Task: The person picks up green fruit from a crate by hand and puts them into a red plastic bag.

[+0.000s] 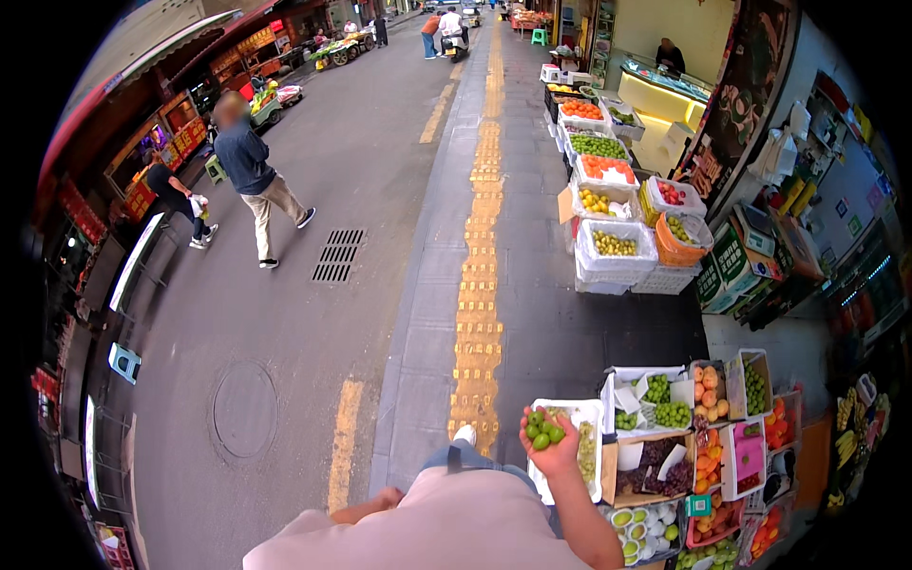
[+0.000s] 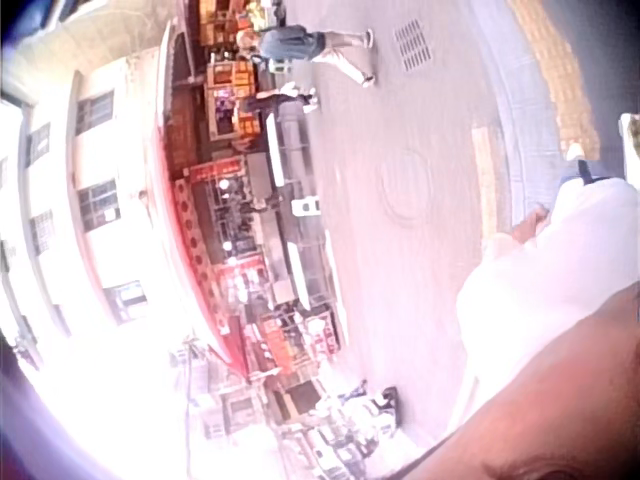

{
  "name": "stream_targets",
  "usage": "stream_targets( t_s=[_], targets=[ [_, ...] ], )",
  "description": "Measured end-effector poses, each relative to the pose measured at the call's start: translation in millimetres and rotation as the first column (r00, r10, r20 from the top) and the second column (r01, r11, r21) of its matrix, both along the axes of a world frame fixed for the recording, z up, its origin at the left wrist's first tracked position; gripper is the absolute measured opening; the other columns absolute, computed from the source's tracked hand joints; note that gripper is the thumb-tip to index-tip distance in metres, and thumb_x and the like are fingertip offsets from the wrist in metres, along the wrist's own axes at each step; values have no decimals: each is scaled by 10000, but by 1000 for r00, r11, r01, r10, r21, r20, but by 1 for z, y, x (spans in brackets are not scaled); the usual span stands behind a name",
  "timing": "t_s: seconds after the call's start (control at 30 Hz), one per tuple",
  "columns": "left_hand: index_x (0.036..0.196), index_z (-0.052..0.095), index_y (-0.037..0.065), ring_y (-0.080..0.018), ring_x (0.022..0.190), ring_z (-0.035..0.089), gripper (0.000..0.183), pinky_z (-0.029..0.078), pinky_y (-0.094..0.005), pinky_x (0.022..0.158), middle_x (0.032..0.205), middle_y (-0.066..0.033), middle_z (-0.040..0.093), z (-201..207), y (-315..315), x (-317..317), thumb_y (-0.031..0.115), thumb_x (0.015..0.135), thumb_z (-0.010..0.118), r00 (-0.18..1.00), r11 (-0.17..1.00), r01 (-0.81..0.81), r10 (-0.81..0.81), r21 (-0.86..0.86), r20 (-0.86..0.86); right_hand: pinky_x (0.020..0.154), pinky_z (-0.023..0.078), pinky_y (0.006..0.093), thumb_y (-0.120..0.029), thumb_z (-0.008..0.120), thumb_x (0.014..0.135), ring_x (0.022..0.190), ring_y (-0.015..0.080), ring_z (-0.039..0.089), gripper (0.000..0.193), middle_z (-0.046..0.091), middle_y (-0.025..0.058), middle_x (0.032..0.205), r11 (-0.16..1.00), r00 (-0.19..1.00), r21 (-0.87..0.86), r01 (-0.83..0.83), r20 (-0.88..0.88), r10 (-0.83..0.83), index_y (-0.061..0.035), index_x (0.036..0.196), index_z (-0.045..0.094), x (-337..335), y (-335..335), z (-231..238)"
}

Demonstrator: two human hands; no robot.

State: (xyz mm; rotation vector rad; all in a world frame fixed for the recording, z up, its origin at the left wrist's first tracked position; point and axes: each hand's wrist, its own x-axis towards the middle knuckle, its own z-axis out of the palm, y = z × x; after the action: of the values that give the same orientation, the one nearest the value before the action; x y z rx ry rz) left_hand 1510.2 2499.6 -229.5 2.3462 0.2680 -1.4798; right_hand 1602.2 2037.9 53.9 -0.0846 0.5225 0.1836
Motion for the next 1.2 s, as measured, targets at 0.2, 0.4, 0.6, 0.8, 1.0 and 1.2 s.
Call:
stream_targets(
  t_s=[0.2, 0.4, 0.6, 0.8, 1.0, 1.2],
  targets=[
    [1099, 716, 122, -367, 1046, 638, 397, 510, -443, 906, 1066, -194, 685, 127, -123, 447, 423, 892, 561, 769, 992, 117, -65, -40, 636, 865, 525, 458, -333, 548, 881, 1057, 339, 606, 427, 587, 160, 1257, 982, 980, -19, 190, -56, -191, -72, 1218, 564, 98, -63, 18],
    [983, 730, 74, -346, 901, 685, 327, 532, -436, 810, 911, -180, 710, 242, -265, 677, 328, 891, 546, 496, 975, 77, 146, -210, 856, 864, 532, 463, -314, 543, 892, 1062, 328, 603, 384, 613, 165, 1230, 982, 980, 8, 191, -64, -190, -56, 1170, 600, 229, -167, -29],
    [1043, 723, 106, -215, 777, 696, 329, 533, -354, 737, 829, -93, 729, 124, -339, 652, 370, 903, 585, 747, 975, 210, -111, -73, 656, 877, 529, 455, -309, 527, 909, 1080, 318, 604, 388, 602, 171, 1252, 969, 961, 39, 246, 119, -248, -46, 1187, 591, 362, -293, -15],
    [1085, 713, 95, -280, 960, 667, 377, 510, -424, 838, 1075, -147, 707, 59, -446, 630, 378, 856, 617, 879, 871, 476, -467, -124, 97, 878, 531, 445, -336, 508, 931, 1085, 319, 607, 406, 590, 168, 1270, 922, 912, 31, 386, 138, -386, -55, 1212, 589, 435, -435, 23],
    [1019, 715, 78, -305, 921, 668, 310, 516, -441, 778, 1028, -151, 704, 32, -672, 758, 311, 862, 586, 796, 801, 586, -542, -123, 269, 872, 532, 444, -338, 496, 938, 1104, 315, 604, 410, 590, 168, 1285, 784, 782, -29, 620, 103, -614, -57, 1217, 602, 453, -624, 0],
    [1009, 708, 12, -148, 606, 648, 269, 534, -316, 567, 712, -91, 691, 40, -901, 934, 220, 871, 610, 923, 905, 278, -160, -322, 349, 976, 462, 489, -280, 542, 929, 1153, 368, 571, 391, 576, 200, 1300, 565, 550, 47, 824, 171, -817, -26, 1223, 575, 423, -796, 16]
  ],
)
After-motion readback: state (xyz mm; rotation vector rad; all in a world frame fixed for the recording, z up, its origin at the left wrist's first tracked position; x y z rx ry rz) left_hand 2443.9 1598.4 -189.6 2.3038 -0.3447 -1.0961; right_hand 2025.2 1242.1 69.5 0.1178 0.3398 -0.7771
